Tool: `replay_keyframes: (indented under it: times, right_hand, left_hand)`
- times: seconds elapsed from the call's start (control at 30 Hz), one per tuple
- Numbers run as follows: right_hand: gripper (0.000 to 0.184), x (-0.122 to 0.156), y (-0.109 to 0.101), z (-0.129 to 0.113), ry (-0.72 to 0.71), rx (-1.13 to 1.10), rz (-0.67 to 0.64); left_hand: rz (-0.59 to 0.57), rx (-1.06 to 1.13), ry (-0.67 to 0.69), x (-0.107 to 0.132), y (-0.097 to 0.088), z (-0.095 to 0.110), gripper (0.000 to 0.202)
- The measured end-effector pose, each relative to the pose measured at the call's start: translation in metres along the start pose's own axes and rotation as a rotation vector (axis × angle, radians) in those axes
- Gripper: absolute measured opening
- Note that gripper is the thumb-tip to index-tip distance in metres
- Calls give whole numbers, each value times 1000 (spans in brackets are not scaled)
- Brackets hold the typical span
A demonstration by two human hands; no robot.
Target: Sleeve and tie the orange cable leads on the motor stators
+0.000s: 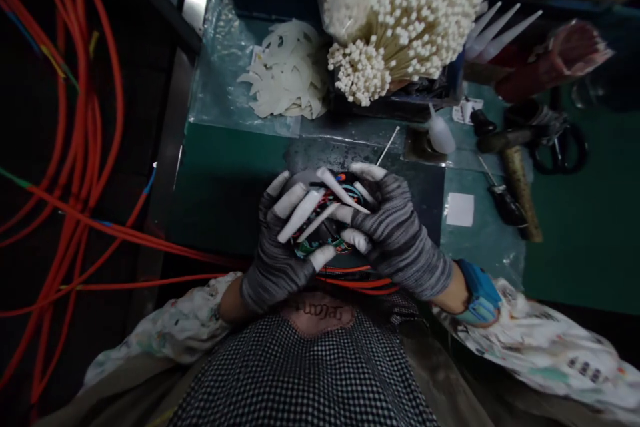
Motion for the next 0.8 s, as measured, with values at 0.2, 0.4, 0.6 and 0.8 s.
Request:
replay_keyframes:
  times: [0.2, 0.4, 0.6, 0.8]
  right_hand:
    - [16, -51, 4, -8, -148, -184, -125]
    - [17, -87, 19, -7, -61, -279, -294]
    - [25, -71, 10, -11, -45, -266, -19]
    - [31, -9, -20, -24, -313, 266, 183]
  left_hand:
    - [-141, 114, -95, -18, -38, -30, 87]
    - [-154, 97, -275, -33, -69, -60, 112]
    - [-193, -463, 182, -20, -54, -11, 33]
    - [-244, -572, 332, -27, -44, 12, 25]
Point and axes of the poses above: each hand's wrist, its own x-axis away from the middle knuckle, its own y-axis out of the palm, z = x × y, the point moved 4 cm from there along -x, towards the middle knuckle, and after that the axes turned 9 degrees about x, right-handed, at the moved point
